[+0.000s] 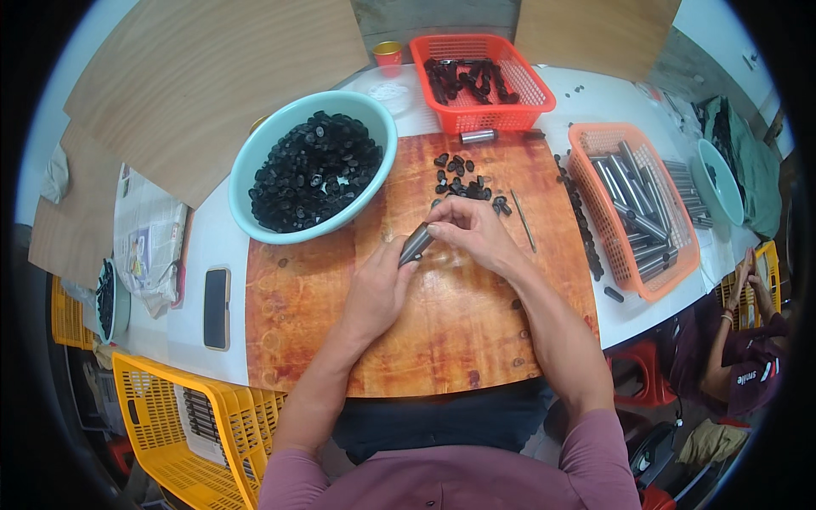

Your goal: The person repeatedly picks small black circular parts from a bowl and inserts them into a cylindrical metal tool held in the left hand. After each insertion, the person places the tool into a yellow basket. The process is repeated continuously throughout the clip.

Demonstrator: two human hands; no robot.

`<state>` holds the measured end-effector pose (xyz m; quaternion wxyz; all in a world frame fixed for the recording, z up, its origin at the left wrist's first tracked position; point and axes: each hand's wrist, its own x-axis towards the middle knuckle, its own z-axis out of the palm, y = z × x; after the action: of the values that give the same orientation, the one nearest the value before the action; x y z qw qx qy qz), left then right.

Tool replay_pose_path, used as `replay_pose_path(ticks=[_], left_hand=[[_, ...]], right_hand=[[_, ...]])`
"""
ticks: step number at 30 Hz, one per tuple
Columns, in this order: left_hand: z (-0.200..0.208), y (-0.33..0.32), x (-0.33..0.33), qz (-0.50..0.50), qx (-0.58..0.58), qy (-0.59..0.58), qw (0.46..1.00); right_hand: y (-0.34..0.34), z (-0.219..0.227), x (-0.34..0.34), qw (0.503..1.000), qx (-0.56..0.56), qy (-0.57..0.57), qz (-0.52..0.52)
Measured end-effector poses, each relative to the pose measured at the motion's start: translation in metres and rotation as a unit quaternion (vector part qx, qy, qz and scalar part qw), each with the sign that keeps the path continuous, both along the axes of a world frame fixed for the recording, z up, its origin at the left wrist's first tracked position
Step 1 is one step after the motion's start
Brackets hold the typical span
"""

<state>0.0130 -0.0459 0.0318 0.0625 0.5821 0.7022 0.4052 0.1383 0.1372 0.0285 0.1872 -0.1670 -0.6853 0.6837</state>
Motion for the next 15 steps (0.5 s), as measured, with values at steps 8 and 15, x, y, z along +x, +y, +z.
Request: replay_pose_path(ticks=[8,15], left_hand=[[-0.009,0.008,0.012,-0.003,-0.009,0.181,0.983],[-0.012,0.012,0.019,-0.002,0.009,0.207,0.978]], right_hand=[[0.025,0.006,0.015,0.988,0.057,-0.113,0.088],[0.033,-0.004,0.018,0.984,0.094,-0.104,0.105]])
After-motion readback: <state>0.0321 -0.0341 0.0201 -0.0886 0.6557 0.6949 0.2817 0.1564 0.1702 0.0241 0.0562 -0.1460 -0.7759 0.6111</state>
